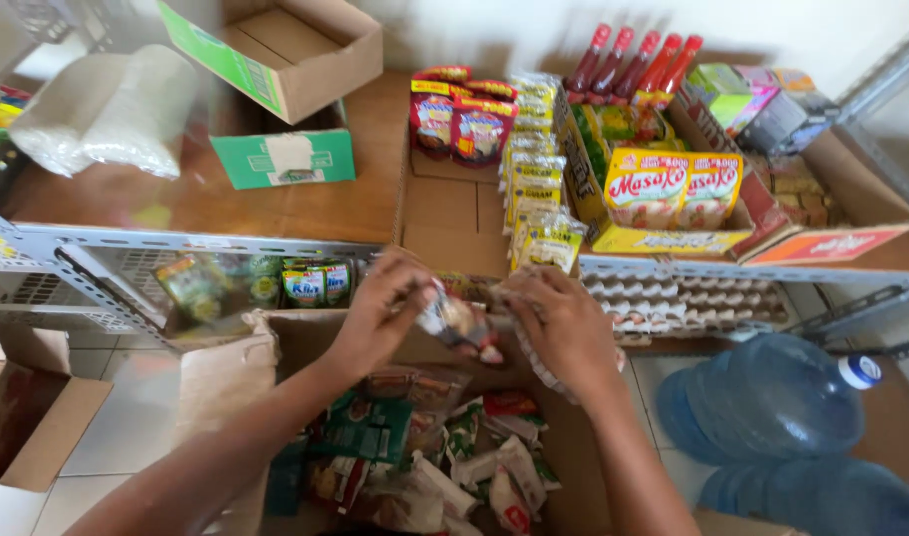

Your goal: Cleaning seasoning packets with a cloth and organizing them from a box onto retail shelves.

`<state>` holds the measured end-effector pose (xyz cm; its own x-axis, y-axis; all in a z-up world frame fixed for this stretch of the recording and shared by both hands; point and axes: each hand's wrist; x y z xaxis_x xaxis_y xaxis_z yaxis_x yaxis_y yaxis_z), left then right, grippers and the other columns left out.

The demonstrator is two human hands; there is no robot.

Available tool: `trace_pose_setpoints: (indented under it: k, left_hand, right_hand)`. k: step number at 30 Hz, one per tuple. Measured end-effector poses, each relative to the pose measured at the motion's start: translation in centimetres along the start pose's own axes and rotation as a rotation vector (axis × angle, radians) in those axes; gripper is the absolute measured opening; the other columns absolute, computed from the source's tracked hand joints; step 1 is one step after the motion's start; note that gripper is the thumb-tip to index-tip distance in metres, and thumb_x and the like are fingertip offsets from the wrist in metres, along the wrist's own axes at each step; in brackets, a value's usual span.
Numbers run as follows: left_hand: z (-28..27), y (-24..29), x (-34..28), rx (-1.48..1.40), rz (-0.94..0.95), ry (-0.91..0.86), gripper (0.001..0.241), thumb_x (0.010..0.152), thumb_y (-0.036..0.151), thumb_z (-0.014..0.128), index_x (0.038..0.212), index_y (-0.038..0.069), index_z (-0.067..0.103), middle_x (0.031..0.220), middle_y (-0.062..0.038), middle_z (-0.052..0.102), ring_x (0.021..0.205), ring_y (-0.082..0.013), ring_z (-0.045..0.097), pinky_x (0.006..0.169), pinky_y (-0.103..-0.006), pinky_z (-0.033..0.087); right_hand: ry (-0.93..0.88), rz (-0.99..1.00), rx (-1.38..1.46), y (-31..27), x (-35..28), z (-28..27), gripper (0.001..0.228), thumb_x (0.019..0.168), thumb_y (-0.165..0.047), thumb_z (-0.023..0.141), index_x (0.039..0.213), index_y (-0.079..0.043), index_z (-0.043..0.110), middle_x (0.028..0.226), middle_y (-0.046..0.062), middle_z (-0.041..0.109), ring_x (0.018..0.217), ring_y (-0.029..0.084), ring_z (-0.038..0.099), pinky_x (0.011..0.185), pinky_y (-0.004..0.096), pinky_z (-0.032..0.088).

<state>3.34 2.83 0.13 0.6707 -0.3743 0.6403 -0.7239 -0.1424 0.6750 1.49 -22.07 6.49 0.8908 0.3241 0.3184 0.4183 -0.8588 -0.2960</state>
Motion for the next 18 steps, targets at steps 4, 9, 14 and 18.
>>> trace_pose_setpoints:
  k: [4,9,14,18]
  left_hand:
    - [1.2,-4.1,-0.9,-0.064,-0.102,0.467,0.01,0.108,0.012,0.062,0.109,0.001,0.06,0.116,-0.008,0.047,0.108,-0.0187,0.05,0.096,-0.0334,0.043]
    - [1.5,-5.1,-1.2,-0.813,-0.515,0.611,0.012,0.107,0.021,0.058,0.107,0.009,0.061,0.102,0.0,0.059,0.094,-0.0094,0.056,0.086,-0.0296,0.048]
    - [1.1,-4.1,-1.2,-0.94,-0.603,0.568,0.013,0.107,0.025,0.057,0.105,0.012,0.059,0.098,0.003,0.062,0.09,-0.0078,0.058,0.082,-0.0319,0.052]
    - [0.4,-2.4,-0.3,-0.705,-0.601,0.551,0.024,0.099,0.021,0.066,0.12,0.01,0.06,0.106,0.002,0.062,0.098,-0.011,0.06,0.09,-0.031,0.051]
  right_hand:
    - [0.242,0.007,0.387,2.3,0.7,2.2,0.022,0.099,-0.02,0.064,0.117,-0.015,0.075,0.114,0.011,0.074,0.104,0.03,0.074,0.087,0.039,0.058]
    - [0.162,-0.185,0.58,1.9,0.8,3.9,0.031,0.089,-0.019,0.075,0.116,-0.005,0.073,0.122,0.018,0.072,0.114,0.036,0.069,0.102,0.044,0.049]
    - [0.064,-0.155,0.495,-0.7,0.6,2.4,0.022,0.086,-0.017,0.079,0.104,-0.005,0.075,0.108,0.014,0.073,0.098,0.033,0.072,0.082,0.041,0.057]
    - [0.039,-0.155,0.47,0.3,0.4,1.7,0.018,0.087,-0.017,0.076,0.1,-0.004,0.071,0.109,0.014,0.072,0.095,0.033,0.071,0.078,0.04,0.056]
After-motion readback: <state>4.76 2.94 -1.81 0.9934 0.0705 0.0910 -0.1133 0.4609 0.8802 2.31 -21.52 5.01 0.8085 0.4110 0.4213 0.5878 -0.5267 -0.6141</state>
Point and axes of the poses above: each hand's wrist, its own x-axis towards the middle knuckle, its own z-axis out of the palm, y = z × x
